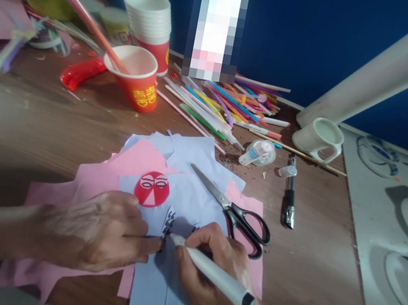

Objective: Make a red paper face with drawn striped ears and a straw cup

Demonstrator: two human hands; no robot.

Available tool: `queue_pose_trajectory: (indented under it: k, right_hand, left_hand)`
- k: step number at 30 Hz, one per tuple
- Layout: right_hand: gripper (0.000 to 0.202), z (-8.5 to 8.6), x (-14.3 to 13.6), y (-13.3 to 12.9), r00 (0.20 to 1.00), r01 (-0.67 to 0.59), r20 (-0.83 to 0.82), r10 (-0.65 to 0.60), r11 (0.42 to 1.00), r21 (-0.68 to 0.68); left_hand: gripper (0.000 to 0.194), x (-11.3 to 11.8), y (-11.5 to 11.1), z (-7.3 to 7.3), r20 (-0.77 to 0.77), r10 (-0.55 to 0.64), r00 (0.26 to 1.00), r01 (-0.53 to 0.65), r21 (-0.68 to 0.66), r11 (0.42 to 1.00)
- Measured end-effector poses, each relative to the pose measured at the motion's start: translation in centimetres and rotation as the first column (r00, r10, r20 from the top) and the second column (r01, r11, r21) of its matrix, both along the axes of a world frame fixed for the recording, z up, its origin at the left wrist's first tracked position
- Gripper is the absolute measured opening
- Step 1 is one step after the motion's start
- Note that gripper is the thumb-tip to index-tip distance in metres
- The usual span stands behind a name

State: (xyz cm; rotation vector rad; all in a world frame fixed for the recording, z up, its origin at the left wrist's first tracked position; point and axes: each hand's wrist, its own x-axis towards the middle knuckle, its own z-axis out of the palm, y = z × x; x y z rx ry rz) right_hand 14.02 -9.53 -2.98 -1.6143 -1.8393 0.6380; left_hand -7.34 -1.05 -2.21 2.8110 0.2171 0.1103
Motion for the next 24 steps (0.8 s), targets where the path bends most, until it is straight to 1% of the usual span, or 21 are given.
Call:
queue_pose_trajectory:
  k: [6,13,16,20,22,24]
  right_hand:
    - [0.012,0.32,-0.02,-0.10,1.000,-0.005,0.004,0.005,1.000,-0.028]
    - [0.013,0.25,-0.13,-0.26,1.000,0.017,-0.015,-0.018,0.998,-0.067]
    - [0.012,0.34,0.03,-0.22,0.998,0.016,-0.058,-0.021,0.996,-0.089]
    - [0.007,0.65,0.43,-0.32,0.983,0.077,-0.154,-0.098,0.987,-0.140]
    - [0.005,0.71,0.58,-0.43,0.971,0.112,-0.198,-0.136,0.985,-0.128]
    - [0.006,0.72,0.62,-0.54,0.964,0.127,-0.223,-0.146,0.987,-0.096]
  left_hand:
    - [0.019,0.05,0.10,0.03,-0.020,-0.024,1.000,0.024,0.019,1.000]
    - [0.014,-0.06,0.11,0.09,-0.005,-0.015,1.000,0.015,0.015,1.000]
    - [0.017,0.01,0.10,0.05,-0.018,-0.016,1.000,0.016,0.020,1.000]
    - [0.021,0.12,0.06,0.12,-0.048,-0.005,0.999,0.005,0.007,1.000]
    - [0.023,0.06,0.08,0.19,-0.044,0.012,0.999,-0.013,-0.017,1.000]
    - [0.024,-0.11,0.16,0.24,-0.020,0.032,0.999,-0.033,-0.057,0.998]
